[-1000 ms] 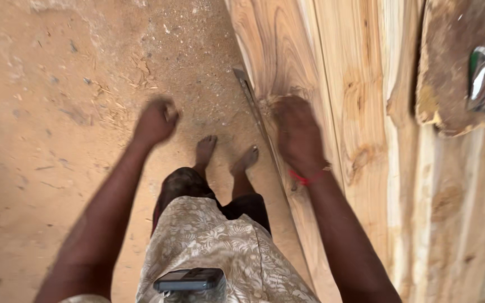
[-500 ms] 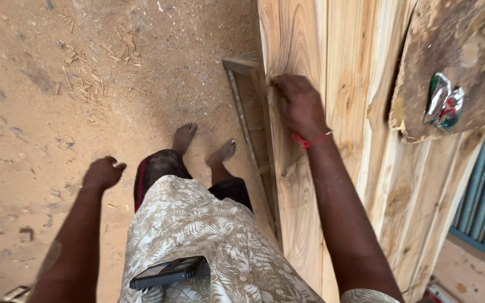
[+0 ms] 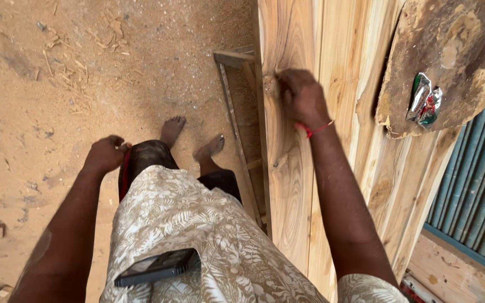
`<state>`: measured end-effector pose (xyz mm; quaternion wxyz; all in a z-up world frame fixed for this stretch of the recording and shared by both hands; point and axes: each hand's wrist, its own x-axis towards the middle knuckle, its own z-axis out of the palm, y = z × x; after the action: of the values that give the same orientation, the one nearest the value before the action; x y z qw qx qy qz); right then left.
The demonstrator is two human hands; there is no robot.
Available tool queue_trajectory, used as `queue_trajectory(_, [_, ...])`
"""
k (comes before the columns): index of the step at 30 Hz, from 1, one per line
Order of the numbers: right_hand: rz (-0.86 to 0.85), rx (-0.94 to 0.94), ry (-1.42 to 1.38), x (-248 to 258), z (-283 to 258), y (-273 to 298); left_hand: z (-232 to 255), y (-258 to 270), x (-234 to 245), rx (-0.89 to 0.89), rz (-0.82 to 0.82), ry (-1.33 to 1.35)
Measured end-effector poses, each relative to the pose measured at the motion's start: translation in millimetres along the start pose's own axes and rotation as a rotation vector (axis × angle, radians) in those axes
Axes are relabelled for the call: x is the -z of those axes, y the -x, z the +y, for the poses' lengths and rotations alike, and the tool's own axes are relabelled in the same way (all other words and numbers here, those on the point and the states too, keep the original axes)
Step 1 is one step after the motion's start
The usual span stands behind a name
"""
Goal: The person sands a large wooden panel using a sanding block. They rub the block back and forth across the surface and edges of the wood, occasionally dipping the block into a small pile of sanding material on the panel to refresh the abrasive surface.
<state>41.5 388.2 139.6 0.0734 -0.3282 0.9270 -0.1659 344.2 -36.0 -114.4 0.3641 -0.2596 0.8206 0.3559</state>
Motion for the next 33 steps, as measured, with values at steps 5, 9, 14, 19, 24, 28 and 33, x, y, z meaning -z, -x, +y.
queue_trajectory(5, [-0.198,-0.134,-0.039,1.8,-25.2,54.5,-28.6,-3.1,-6.7,-0.009,0.014,0.011])
queue_trajectory(9, [-0.059,-0.231,-0.130,9.0,-3.6,55.2,-39.1,-7.5,2.6,0.066,0.010,0.029])
queue_trajectory(14, [0.151,-0.228,0.054,-28.0,-17.2,36.2,-29.7,-2.0,11.6,0.050,0.019,0.012])
queue_trajectory(19, [-0.042,-0.276,-0.023,-15.0,-23.3,59.2,-14.5,-3.7,9.1,0.031,0.017,0.041])
queue_trajectory(24, [0.122,-0.251,0.005,-2.7,37.5,22.6,-13.6,-1.9,3.5,-0.004,0.026,0.017])
queue_trajectory(28, [0.029,-0.201,0.020,-18.7,21.1,20.7,-10.2,-3.5,9.6,0.031,0.003,-0.002])
queue_trajectory(33, [-0.087,-0.160,-0.003,-7.5,-1.0,50.2,-24.3,-10.9,4.7,0.006,0.025,-0.033])
